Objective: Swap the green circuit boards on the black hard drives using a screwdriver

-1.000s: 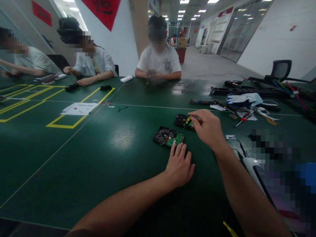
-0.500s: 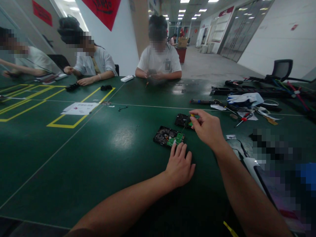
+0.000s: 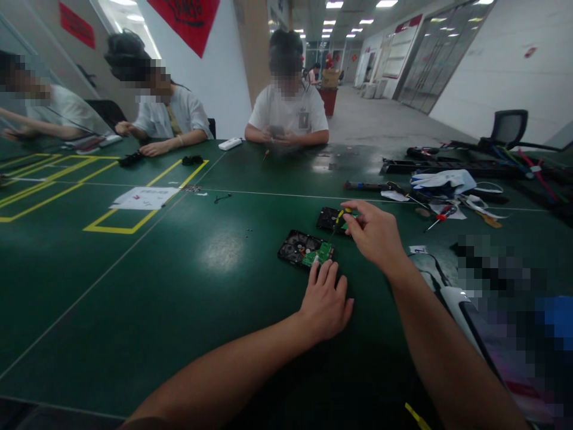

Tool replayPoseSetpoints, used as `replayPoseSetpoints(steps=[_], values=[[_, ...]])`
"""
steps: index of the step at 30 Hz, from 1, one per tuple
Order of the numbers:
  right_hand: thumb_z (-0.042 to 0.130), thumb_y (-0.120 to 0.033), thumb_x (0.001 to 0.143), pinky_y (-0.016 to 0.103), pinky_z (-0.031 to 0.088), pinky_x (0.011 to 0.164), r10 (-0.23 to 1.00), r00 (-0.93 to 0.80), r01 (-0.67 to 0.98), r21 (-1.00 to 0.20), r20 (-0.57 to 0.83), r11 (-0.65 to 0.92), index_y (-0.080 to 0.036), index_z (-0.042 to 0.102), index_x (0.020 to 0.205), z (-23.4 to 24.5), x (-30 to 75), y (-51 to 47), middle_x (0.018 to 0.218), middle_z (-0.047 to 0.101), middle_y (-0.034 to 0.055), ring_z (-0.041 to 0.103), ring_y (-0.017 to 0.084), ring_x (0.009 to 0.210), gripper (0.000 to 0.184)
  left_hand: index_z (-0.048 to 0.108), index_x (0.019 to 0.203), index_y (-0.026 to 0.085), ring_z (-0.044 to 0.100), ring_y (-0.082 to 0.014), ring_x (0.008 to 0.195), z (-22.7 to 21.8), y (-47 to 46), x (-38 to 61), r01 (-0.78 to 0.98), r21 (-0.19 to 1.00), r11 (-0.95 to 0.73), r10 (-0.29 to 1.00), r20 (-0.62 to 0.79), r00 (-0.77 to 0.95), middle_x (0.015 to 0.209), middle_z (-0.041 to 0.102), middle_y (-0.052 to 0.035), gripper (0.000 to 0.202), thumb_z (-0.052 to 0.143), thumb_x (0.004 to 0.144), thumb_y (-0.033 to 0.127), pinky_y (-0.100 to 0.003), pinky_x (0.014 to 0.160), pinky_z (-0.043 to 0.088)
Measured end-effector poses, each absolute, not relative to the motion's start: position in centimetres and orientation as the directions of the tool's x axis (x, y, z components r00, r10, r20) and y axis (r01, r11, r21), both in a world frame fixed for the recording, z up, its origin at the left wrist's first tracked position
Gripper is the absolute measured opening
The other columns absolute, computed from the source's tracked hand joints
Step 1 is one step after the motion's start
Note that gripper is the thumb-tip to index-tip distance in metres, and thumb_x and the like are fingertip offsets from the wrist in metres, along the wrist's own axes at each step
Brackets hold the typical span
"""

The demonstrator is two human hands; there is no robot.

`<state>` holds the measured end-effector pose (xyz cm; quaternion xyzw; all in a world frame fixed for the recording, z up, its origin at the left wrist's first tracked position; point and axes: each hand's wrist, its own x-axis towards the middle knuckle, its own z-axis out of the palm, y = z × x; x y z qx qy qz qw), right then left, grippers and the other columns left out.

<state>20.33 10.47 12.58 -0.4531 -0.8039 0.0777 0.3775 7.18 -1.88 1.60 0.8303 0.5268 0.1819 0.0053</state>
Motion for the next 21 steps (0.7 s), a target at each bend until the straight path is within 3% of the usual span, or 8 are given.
replayPoseSetpoints(steps=[11,15,21], values=[[0.062,-0.037,0.096,0.039,0.054,0.078,0.761,-0.300,0.681,-0.430,0.575,0.593,-0.024,0.074,0.107,12.87,20.11,10.33,0.108,0.074,0.0087,0.069,0.024,0.087,0.020,0.060,0.128,0.014,0.035,-0.0369,0.148,1.84,-1.98,7.18,0.869,0.216,-0.444,0.877,0.302,0.373,0.152,0.047,-0.0194,0.045,0.050,0.098,0.046,-0.061,0.126,0.021],[0.062,-0.033,0.096,0.039,0.053,0.080,0.760,-0.308,0.697,-0.409,0.573,0.590,-0.025,0.074,0.102,12.89,20.26,10.40,0.102,0.075,0.0070,0.070,0.024,0.085,0.016,0.059,0.129,0.014,0.035,-0.0363,0.148,1.63,-1.92,7.21,0.871,0.211,-0.444,0.877,0.302,0.374,0.153,0.047,-0.0187,0.046,0.050,0.098,0.047,-0.060,0.126,0.021],[0.060,-0.028,0.096,0.036,0.053,0.073,0.819,-0.278,0.662,-0.518,0.502,0.542,-0.023,0.069,0.117,12.95,20.16,10.08,0.106,0.077,0.0062,0.070,0.018,0.065,0.023,0.059,0.129,0.014,0.035,-0.0365,0.148,1.50,-1.89,7.23,0.870,0.214,-0.444,0.877,0.304,0.373,0.153,0.047,-0.0187,0.047,0.050,0.098,0.048,-0.061,0.126,0.021]])
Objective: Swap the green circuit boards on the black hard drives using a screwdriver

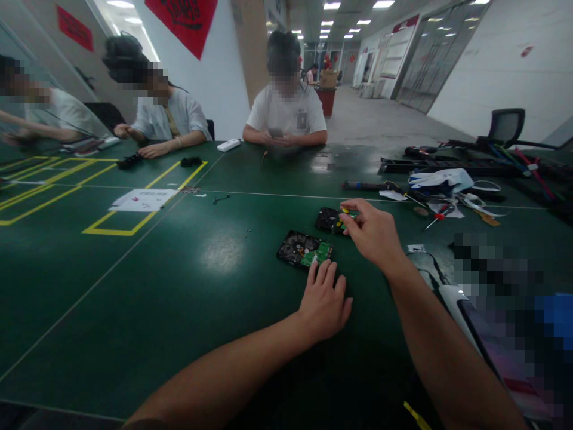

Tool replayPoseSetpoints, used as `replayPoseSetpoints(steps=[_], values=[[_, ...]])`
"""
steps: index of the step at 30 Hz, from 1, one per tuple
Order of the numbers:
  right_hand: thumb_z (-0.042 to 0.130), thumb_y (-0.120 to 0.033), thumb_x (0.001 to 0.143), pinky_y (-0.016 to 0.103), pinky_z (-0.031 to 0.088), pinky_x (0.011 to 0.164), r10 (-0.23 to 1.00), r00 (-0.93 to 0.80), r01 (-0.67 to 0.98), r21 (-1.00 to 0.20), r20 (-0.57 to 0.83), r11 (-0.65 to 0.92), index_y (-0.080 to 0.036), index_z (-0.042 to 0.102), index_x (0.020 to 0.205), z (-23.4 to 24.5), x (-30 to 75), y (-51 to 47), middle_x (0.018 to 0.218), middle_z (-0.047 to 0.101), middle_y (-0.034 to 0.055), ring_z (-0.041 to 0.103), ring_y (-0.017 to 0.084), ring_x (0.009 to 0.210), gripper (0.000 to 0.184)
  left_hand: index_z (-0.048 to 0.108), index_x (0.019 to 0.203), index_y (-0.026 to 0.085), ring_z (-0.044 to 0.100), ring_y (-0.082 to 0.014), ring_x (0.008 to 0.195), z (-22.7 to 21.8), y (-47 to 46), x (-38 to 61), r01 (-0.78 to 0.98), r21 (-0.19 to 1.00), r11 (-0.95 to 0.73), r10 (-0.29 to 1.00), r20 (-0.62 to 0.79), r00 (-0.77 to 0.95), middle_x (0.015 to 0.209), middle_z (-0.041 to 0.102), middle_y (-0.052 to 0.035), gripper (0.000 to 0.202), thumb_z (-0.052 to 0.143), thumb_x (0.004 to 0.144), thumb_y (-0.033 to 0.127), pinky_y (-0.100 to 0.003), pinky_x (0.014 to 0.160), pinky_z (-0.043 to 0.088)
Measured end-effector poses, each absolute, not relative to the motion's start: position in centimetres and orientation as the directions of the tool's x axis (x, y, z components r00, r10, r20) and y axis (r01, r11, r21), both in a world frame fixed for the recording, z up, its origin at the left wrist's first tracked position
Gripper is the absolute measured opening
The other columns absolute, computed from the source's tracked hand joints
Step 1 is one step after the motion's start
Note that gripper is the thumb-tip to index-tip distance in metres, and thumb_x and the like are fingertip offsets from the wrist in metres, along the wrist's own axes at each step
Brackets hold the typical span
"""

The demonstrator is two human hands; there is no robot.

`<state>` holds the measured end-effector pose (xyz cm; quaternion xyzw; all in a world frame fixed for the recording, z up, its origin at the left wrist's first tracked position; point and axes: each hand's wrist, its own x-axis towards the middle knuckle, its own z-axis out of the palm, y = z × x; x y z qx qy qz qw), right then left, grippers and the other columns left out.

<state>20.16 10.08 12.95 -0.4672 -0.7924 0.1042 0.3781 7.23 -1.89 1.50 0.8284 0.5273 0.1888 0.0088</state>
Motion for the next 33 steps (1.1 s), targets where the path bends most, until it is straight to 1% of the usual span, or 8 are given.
replayPoseSetpoints(steps=[2,8,13,18,24,26,30,33], values=[[0.059,-0.028,0.096,0.036,0.054,0.072,0.820,-0.286,0.665,-0.513,0.496,0.543,-0.022,0.068,0.116,13.0,20.1,10.0,0.104,0.077,0.0064,0.071,0.018,0.066,0.022,0.059,0.129,0.014,0.035,-0.0366,0.148,1.6,-1.9,7.2,0.869,0.211,-0.448,0.875,0.305,0.377,0.153,0.046,-0.0191,0.047,0.050,0.098,0.048,-0.061,0.126,0.022],[0.058,-0.029,0.097,0.037,0.055,0.073,0.778,-0.310,0.654,-0.472,0.546,0.592,-0.024,0.071,0.110,13.1,20.0,10.0,0.113,0.074,0.0083,0.071,0.023,0.085,0.019,0.058,0.130,0.015,0.035,-0.0366,0.148,1.7,-1.9,7.2,0.867,0.216,-0.449,0.875,0.301,0.378,0.154,0.046,-0.0187,0.046,0.051,0.097,0.047,-0.061,0.126,0.022],[0.060,-0.035,0.097,0.037,0.054,0.072,0.767,-0.316,0.679,-0.432,0.558,0.594,-0.025,0.071,0.109,12.8,20.2,10.3,0.107,0.072,0.0083,0.068,0.023,0.083,0.019,0.059,0.129,0.015,0.037,-0.0369,0.147,1.8,-1.9,7.3,0.867,0.225,-0.444,0.877,0.306,0.370,0.153,0.046,-0.0185,0.045,0.051,0.097,0.045,-0.061,0.126,0.022],[0.059,-0.032,0.097,0.038,0.053,0.074,0.769,-0.323,0.689,-0.420,0.552,0.591,-0.025,0.070,0.108,12.7,20.3,10.4,0.106,0.071,0.0081,0.068,0.023,0.082,0.017,0.058,0.129,0.015,0.036,-0.0371,0.147,1.8,-1.9,7.2,0.858,0.224,-0.462,0.867,0.315,0.385,0.153,0.045,-0.0190,0.043,0.052,0.097,0.044,-0.059,0.125,0.026],[0.057,-0.029,0.097,0.040,0.053,0.079,0.775,-0.323,0.694,-0.420,0.543,0.584,-0.023,0.069,0.109,12.9,20.2,10.2,0.110,0.072,0.0097,0.069,0.025,0.087,0.017,0.057,0.131,0.015,0.040,-0.0349,0.144,1.9,-1.6,7.0,0.838,0.243,-0.489,0.851,0.345,0.396,0.151,0.047,-0.0179,0.042,0.053,0.096,0.039,-0.052,0.122,0.034],[0.057,-0.028,0.097,0.041,0.053,0.081,0.772,-0.330,0.686,-0.424,0.542,0.591,-0.024,0.069,0.108,13.0,20.1,10.1,0.113,0.072,0.0097,0.070,0.026,0.090,0.017,0.054,0.135,0.016,0.041,-0.0339,0.143,1.9,-1.0,6.6,0.850,0.262,-0.457,0.861,0.372,0.347,0.149,0.048,-0.0171,0.046,0.055,0.095,0.038,-0.051,0.121,0.035],[0.055,-0.025,0.097,0.041,0.054,0.084,0.766,-0.354,0.670,-0.426,0.536,0.607,-0.024,0.068,0.109,13.2,20.1,9.9,0.115,0.073,0.0085,0.071,0.026,0.095,0.018,0.048,0.141,0.015,0.045,-0.0357,0.137,1.7,0.3,5.2,0.894,0.309,-0.324,0.895,0.406,0.184,0.144,0.051,-0.0178,0.057,0.060,0.091,0.039,-0.055,0.118,0.038],[0.054,-0.024,0.098,0.042,0.054,0.087,0.760,-0.363,0.669,-0.416,0.540,0.615,-0.024,0.069,0.110,13.2,20.1,9.9,0.115,0.073,0.0078,0.071,0.027,0.098,0.019,0.050,0.139,0.016,0.048,-0.0356,0.134,1.2,1.0,4.5,0.904,0.305,-0.298,0.902,0.400,0.162,0.139,0.053,-0.0174,0.054,0.061,0.091,0.038,-0.055,0.116,0.040]])
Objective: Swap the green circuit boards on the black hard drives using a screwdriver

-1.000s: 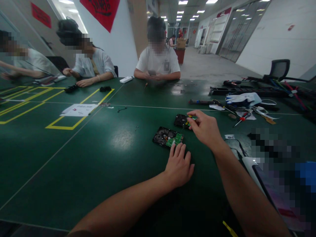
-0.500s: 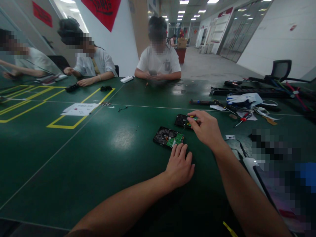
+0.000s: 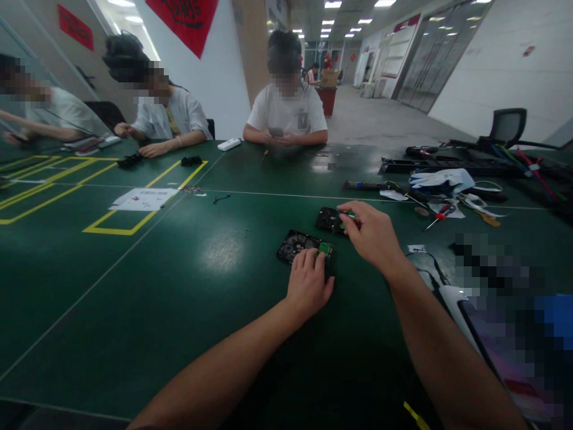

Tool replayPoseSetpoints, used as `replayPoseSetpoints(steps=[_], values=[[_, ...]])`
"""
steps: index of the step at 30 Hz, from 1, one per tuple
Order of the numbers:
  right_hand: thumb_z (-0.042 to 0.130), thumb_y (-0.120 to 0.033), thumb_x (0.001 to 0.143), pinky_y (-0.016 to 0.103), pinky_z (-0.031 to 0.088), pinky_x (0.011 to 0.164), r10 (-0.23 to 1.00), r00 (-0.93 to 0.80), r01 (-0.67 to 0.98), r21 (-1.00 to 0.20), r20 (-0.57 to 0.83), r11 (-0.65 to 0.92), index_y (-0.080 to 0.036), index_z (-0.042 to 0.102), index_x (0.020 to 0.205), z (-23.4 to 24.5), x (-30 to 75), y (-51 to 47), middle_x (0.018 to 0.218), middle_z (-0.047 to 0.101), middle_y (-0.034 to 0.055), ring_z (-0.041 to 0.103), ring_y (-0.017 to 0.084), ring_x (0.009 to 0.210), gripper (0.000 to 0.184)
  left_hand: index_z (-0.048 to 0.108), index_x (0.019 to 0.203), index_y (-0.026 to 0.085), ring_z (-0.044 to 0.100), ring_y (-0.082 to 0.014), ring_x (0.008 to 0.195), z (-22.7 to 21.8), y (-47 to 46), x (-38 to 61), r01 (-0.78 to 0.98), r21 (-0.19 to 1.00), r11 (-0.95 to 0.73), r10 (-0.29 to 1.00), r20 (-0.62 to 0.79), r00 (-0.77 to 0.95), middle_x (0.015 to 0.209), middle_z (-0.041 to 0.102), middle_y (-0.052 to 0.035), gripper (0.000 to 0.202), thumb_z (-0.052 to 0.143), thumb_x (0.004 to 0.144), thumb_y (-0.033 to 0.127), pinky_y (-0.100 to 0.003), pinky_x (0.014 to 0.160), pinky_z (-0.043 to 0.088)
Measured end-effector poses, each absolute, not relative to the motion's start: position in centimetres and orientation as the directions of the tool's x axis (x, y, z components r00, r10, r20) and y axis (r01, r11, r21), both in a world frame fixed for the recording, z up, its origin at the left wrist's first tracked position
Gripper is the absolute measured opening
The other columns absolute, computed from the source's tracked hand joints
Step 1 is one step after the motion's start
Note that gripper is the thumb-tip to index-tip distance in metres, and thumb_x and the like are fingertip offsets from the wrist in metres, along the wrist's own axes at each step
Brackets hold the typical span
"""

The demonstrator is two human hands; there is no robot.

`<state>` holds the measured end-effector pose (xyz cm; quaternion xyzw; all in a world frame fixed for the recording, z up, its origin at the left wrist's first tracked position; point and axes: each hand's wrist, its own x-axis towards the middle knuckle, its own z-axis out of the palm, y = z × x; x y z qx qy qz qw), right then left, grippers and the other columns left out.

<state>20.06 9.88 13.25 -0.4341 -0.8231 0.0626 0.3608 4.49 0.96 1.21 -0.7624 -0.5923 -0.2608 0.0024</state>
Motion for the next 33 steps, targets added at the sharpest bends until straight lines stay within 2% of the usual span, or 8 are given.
replayPoseSetpoints(steps=[6,12,16,19,23,26,28,33], values=[[0.053,-0.021,0.097,0.044,0.053,0.096,0.739,-0.375,0.667,-0.390,0.560,0.634,-0.023,0.069,0.112,13.2,20.1,10.0,0.118,0.074,0.0087,0.069,0.028,0.108,0.021,0.052,0.137,0.017,0.047,-0.0331,0.133,0.6,1.2,4.3,0.916,0.276,-0.290,0.905,0.392,0.168,0.137,0.054,-0.0154,0.046,0.058,0.092,0.029,-0.051,0.116,0.041],[0.056,-0.022,0.097,0.042,0.053,0.088,0.755,-0.376,0.692,-0.379,0.537,0.614,-0.024,0.066,0.117,13.0,20.0,9.9,0.119,0.072,0.0090,0.069,0.026,0.098,0.022,0.053,0.137,0.016,0.048,-0.0333,0.131,0.7,1.2,4.4,0.925,0.249,-0.287,0.905,0.387,0.176,0.137,0.054,-0.0152,0.045,0.056,0.095,0.030,-0.051,0.115,0.042],[0.057,-0.027,0.098,0.043,0.051,0.090,0.744,-0.378,0.702,-0.354,0.552,0.619,-0.024,0.068,0.106,12.7,19.9,10.2,0.108,0.073,0.0085,0.067,0.027,0.099,0.014,0.055,0.136,0.016,0.049,-0.0339,0.131,0.8,1.1,4.5,0.927,0.251,-0.280,0.903,0.395,0.167,0.136,0.055,-0.0153,0.044,0.056,0.095,0.030,-0.050,0.115,0.042],[0.055,-0.028,0.099,0.042,0.051,0.089,0.750,-0.379,0.712,-0.347,0.542,0.610,-0.023,0.069,0.099,12.1,19.9,10.6,0.103,0.073,0.0086,0.067,0.027,0.098,0.015,0.055,0.135,0.015,0.048,-0.0345,0.133,0.8,1.1,4.7,0.927,0.259,-0.272,0.901,0.406,0.151,0.139,0.055,-0.0157,0.044,0.057,0.094,0.030,-0.052,0.116,0.041],[0.054,-0.025,0.097,0.042,0.050,0.089,0.766,-0.349,0.732,-0.354,0.539,0.582,-0.021,0.067,0.112,11.5,19.7,10.8,0.111,0.074,0.0103,0.068,0.028,0.099,0.020,0.058,0.131,0.015,0.047,-0.0333,0.135,0.9,1.1,4.9,0.926,0.263,-0.270,0.899,0.413,0.145,0.141,0.055,-0.0150,0.040,0.058,0.093,0.029,-0.050,0.117,0.040],[0.058,-0.025,0.094,0.040,0.051,0.081,0.803,-0.292,0.745,-0.404,0.519,0.531,-0.020,0.061,0.122,11.1,19.4,10.8,0.111,0.074,0.0108,0.069,0.027,0.088,0.028,0.059,0.128,0.014,0.048,-0.0341,0.134,1.1,1.2,4.9,0.934,0.252,-0.254,0.903,0.408,0.136,0.138,0.057,-0.0157,0.039,0.059,0.093,0.030,-0.050,0.115,0.042],[0.058,-0.027,0.094,0.039,0.050,0.078,0.804,-0.282,0.722,-0.436,0.523,0.537,-0.021,0.061,0.120,10.8,19.2,10.9,0.110,0.075,0.0100,0.069,0.026,0.084,0.026,0.060,0.126,0.012,0.048,-0.0347,0.132,1.2,1.2,4.9,0.938,0.242,-0.248,0.904,0.405,0.135,0.135,0.058,-0.0164,0.038,0.058,0.092,0.030,-0.050,0.114,0.042],[0.056,-0.038,0.100,0.041,0.051,0.086,0.734,-0.291,0.636,-0.450,0.613,0.627,-0.024,0.067,0.117,10.1,18.9,11.4,0.112,0.073,0.0094,0.067,0.026,0.093,0.024,0.057,0.131,0.014,0.049,-0.0333,0.132,1.1,1.2,4.9,0.932,0.248,-0.266,0.904,0.401,0.151,0.135,0.058,-0.0153,0.042,0.057,0.093,0.029,-0.049,0.115,0.041]])
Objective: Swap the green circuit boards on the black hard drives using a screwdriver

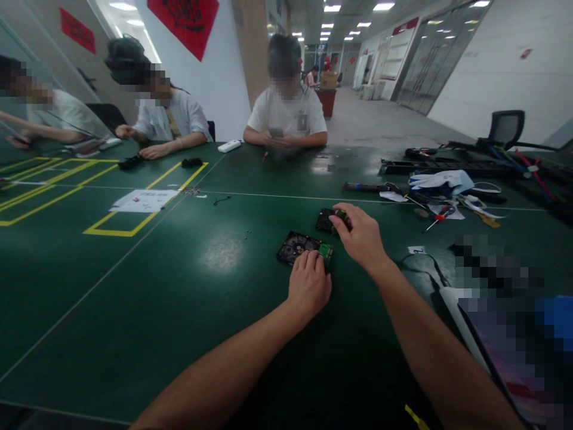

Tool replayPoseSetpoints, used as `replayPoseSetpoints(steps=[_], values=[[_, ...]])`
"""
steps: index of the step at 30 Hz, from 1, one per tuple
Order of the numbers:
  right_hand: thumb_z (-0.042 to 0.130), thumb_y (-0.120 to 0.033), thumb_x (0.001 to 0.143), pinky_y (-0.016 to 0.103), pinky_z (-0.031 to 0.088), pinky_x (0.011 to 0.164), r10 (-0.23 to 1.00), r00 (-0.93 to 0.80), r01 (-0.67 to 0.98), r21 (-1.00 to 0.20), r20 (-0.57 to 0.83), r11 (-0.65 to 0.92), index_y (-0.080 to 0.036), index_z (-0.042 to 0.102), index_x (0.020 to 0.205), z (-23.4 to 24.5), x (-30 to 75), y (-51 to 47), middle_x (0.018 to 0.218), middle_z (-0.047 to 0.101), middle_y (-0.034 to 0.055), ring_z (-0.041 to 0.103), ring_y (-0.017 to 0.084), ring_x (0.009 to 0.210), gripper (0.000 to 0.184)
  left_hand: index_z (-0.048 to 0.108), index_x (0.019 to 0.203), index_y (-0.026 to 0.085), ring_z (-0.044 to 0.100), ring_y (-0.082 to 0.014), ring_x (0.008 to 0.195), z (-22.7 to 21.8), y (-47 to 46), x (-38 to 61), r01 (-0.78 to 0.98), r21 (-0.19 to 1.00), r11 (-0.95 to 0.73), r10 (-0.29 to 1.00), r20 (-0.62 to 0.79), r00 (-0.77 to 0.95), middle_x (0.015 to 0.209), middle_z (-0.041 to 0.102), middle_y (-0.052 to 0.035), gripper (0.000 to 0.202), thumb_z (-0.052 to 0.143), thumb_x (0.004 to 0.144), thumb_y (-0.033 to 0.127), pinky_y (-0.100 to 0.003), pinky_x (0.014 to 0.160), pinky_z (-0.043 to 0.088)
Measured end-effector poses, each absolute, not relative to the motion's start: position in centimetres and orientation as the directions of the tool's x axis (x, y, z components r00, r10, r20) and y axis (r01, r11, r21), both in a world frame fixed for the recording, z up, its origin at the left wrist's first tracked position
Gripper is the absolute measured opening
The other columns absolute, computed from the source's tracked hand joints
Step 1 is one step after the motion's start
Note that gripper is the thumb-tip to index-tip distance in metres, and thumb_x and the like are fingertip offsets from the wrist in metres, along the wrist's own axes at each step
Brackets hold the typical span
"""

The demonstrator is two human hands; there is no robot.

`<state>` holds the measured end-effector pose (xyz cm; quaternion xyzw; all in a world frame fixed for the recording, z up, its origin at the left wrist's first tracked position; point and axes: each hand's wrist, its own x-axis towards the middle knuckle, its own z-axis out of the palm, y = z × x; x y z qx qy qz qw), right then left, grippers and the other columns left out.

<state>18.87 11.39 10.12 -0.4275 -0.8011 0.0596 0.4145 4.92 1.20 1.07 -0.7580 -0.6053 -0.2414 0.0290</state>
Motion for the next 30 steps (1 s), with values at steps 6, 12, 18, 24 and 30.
replayPoseSetpoints(steps=[6,12,18,24,30], values=[[0.052,-0.050,0.103,0.044,0.054,0.087,0.753,-0.190,0.552,-0.566,0.630,0.612,-0.027,0.075,0.108,10.0,18.6,11.3,0.108,0.070,0.0095,0.065,0.027,0.102,0.033,0.053,0.139,0.017,0.047,-0.0343,0.133,0.8,1.1,5.0,0.927,0.251,-0.280,0.901,0.403,0.163,0.138,0.056,-0.0152,0.048,0.059,0.092,0.029,-0.052,0.114,0.041],[0.068,-0.051,0.093,0.033,0.059,0.061,0.924,-0.128,0.024,-0.931,0.359,0.365,-0.028,0.066,0.113,9.6,17.4,11.1,0.108,0.073,0.0056,0.069,0.024,0.096,0.030,0.058,0.132,0.015,0.048,-0.0332,0.130,1.0,1.2,5.0,0.917,0.270,-0.292,0.895,0.414,0.164,0.135,0.057,-0.0156,0.041,0.058,0.093,0.029,-0.051,0.113,0.041],[0.082,-0.040,0.081,0.026,0.058,0.062,0.969,-0.173,-0.218,-0.966,0.176,0.136,-0.025,0.065,0.090,10.2,17.3,10.8,0.090,0.068,0.0003,0.066,0.018,0.089,0.024,0.060,0.125,0.016,0.050,-0.0323,0.126,1.1,1.4,5.1,0.916,0.272,-0.295,0.890,0.426,0.161,0.130,0.058,-0.0147,0.035,0.059,0.093,0.029,-0.050,0.108,0.044],[0.078,-0.037,0.082,0.036,0.062,0.072,0.966,-0.242,-0.231,-0.972,0.090,0.033,-0.024,0.070,0.090,11.2,18.0,10.7,0.095,0.071,0.0031,0.066,0.021,0.095,0.017,0.059,0.127,0.017,0.050,-0.0325,0.127,1.2,1.4,5.1,0.917,0.263,-0.298,0.890,0.423,0.168,0.130,0.058,-0.0145,0.038,0.061,0.091,0.029,-0.050,0.109,0.043],[0.071,-0.034,0.086,0.032,0.059,0.070,0.973,-0.214,-0.231,-0.972,0.089,0.039,-0.023,0.068,0.093,11.0,18.0,11.0,0.099,0.075,0.0061,0.068,0.021,0.094,0.014,0.059,0.128,0.018,0.050,-0.0316,0.126,1.3,1.3,5.0,0.922,0.263,-0.285,0.898,0.410,0.160,0.131,0.058,-0.0135,0.038,0.060,0.092,0.029,-0.049,0.109,0.043]])
